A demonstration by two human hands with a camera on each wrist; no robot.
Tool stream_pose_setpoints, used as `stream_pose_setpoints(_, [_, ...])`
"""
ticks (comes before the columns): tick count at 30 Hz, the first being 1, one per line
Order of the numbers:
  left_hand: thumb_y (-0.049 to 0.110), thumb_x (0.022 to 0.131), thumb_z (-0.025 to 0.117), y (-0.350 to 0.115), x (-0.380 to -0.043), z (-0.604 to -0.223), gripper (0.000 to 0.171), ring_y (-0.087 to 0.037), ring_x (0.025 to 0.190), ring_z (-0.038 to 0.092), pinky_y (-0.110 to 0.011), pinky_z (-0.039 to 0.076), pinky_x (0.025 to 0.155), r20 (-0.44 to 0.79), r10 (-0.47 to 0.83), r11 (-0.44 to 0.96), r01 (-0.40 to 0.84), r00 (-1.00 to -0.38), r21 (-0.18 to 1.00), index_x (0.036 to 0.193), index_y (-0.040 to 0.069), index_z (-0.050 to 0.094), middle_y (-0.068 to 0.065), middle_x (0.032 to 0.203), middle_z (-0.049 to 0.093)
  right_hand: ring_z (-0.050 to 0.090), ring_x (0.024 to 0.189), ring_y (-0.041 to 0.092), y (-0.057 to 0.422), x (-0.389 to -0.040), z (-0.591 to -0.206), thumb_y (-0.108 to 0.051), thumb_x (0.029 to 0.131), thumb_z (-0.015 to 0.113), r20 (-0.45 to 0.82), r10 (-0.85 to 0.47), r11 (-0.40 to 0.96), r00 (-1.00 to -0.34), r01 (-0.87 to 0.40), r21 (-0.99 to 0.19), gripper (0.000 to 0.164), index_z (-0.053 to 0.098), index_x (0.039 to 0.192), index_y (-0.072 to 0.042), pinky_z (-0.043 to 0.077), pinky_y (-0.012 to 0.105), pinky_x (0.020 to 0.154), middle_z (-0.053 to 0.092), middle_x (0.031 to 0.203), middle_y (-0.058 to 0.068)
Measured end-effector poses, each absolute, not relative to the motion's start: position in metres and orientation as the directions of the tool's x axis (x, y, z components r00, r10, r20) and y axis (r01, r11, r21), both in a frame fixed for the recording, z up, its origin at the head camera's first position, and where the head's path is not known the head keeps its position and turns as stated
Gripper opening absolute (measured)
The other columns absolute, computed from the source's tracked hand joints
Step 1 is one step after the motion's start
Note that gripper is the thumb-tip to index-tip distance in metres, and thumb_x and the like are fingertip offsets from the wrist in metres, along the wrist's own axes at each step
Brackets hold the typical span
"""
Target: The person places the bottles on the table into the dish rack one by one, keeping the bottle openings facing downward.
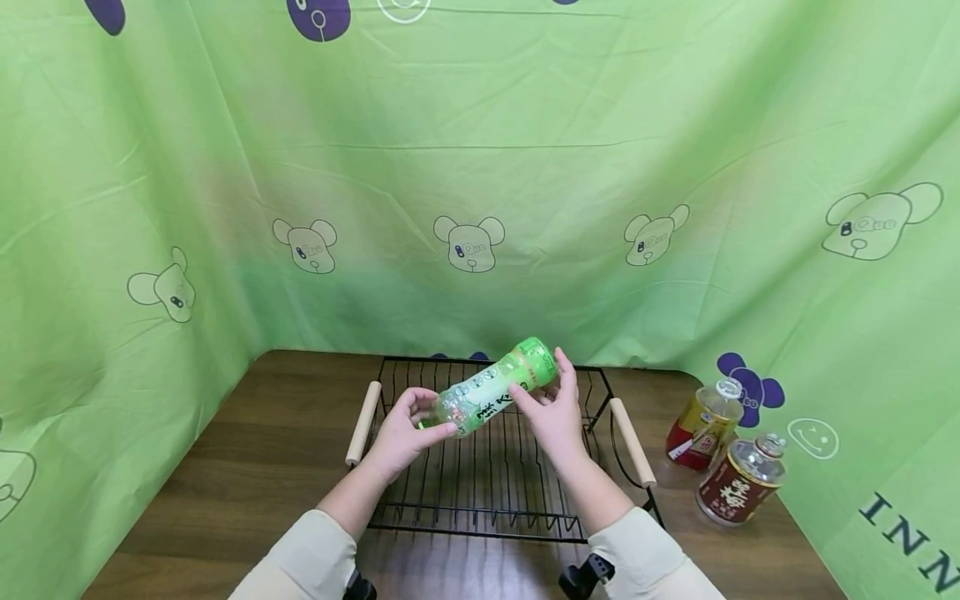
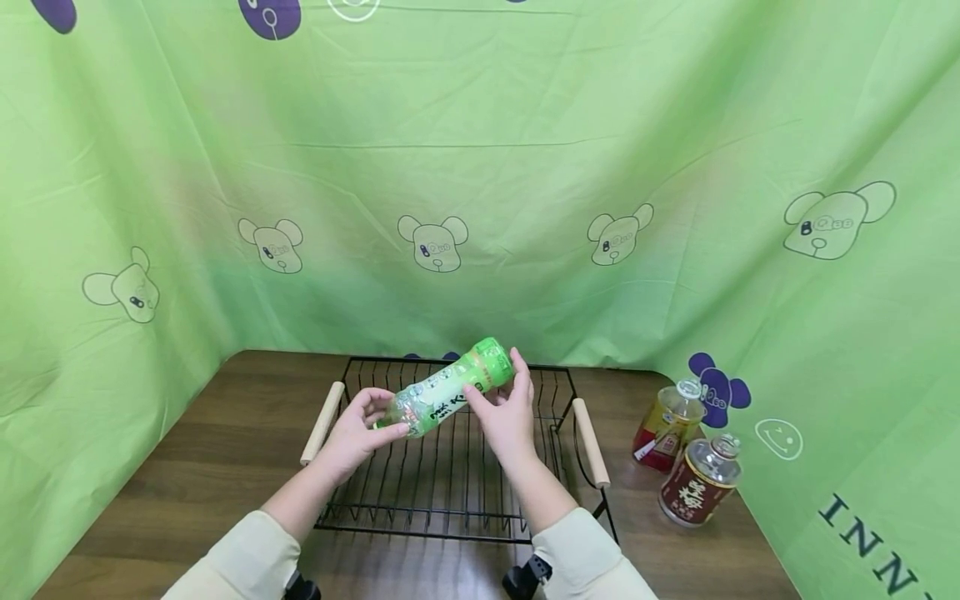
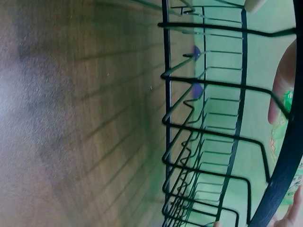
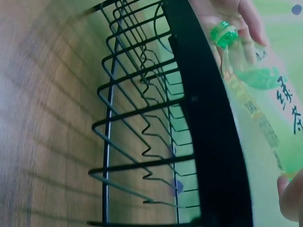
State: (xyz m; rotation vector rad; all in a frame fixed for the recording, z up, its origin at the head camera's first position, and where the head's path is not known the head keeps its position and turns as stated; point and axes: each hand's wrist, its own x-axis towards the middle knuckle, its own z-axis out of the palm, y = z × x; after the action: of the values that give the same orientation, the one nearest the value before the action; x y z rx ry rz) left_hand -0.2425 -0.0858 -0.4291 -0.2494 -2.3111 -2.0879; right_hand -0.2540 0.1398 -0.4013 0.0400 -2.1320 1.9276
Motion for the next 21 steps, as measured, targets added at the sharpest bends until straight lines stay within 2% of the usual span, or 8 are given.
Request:
stream_pose_setpoints(4, [0.008,0.079,0.078,-0.082,-0.241,-0.431,0.053,-0.032,0.115,0.060,-0.037,0.055,0.086,0.122,0.101,0.105,0.133,-0.987,0.986,0.123,0.001,0.050,-0.020,0.127,0.057,0.047,0.131,0.040,0.137,-0.253,-0.400,-0.007,0.087,0.071,0.224,0.191,0.086,-0.956,-0.211,-0.974,0.091,0.014,0.157,-0.017,0.044,0.047,0.106,0.031,0.151,0.018])
stream_pose_setpoints(7, [0.009,0.079,0.079,-0.080,-0.240,-0.432,0.053,-0.031,0.115,0.060,-0.037,0.055,0.085,0.123,0.092,0.112,0.133,-0.988,0.985,0.123,0.002,0.050,-0.019,0.128,0.057,0.046,0.133,0.040,0.135,-0.252,-0.400,-0.007,0.088,0.070,0.218,0.195,0.068,-0.956,-0.209,-0.976,0.091,0.012,0.157,-0.017,0.046,0.044,0.105,0.028,0.154,0.017])
stream_pose_setpoints(12, [0.009,0.078,0.080,-0.080,-0.240,-0.432,0.054,-0.028,0.112,0.060,-0.036,0.054,0.085,0.125,0.092,0.117,0.135,-0.988,0.984,0.123,0.002,0.050,-0.019,0.128,0.057,0.048,0.130,0.042,0.131,-0.251,-0.400,-0.010,0.090,0.068,0.186,0.174,0.022,-0.967,-0.185,-0.982,0.094,0.005,0.158,-0.022,0.052,0.033,0.096,0.019,0.158,0.018])
stream_pose_setpoints(16, [0.009,0.078,0.080,-0.078,-0.239,-0.429,0.054,-0.026,0.110,0.060,-0.035,0.054,0.084,0.124,0.094,0.110,0.135,-0.988,0.985,0.122,0.002,0.050,-0.018,0.127,0.057,0.050,0.127,0.045,0.128,-0.252,-0.398,-0.007,0.090,0.067,0.177,0.165,-0.042,-0.970,-0.186,-0.982,0.098,-0.001,0.158,-0.027,0.053,0.026,0.090,0.020,0.158,0.019])
stream_pose_setpoints(21, [0.011,0.078,0.081,-0.077,-0.237,-0.427,0.055,-0.026,0.110,0.060,-0.035,0.054,0.083,0.129,0.096,0.120,0.140,-0.987,0.983,0.122,0.003,0.050,-0.016,0.126,0.057,0.049,0.126,0.045,0.122,-0.255,-0.397,-0.003,0.089,0.068,0.154,0.176,-0.111,-0.972,-0.175,-0.978,0.103,-0.005,0.157,-0.032,0.056,0.024,0.081,0.020,0.158,0.017])
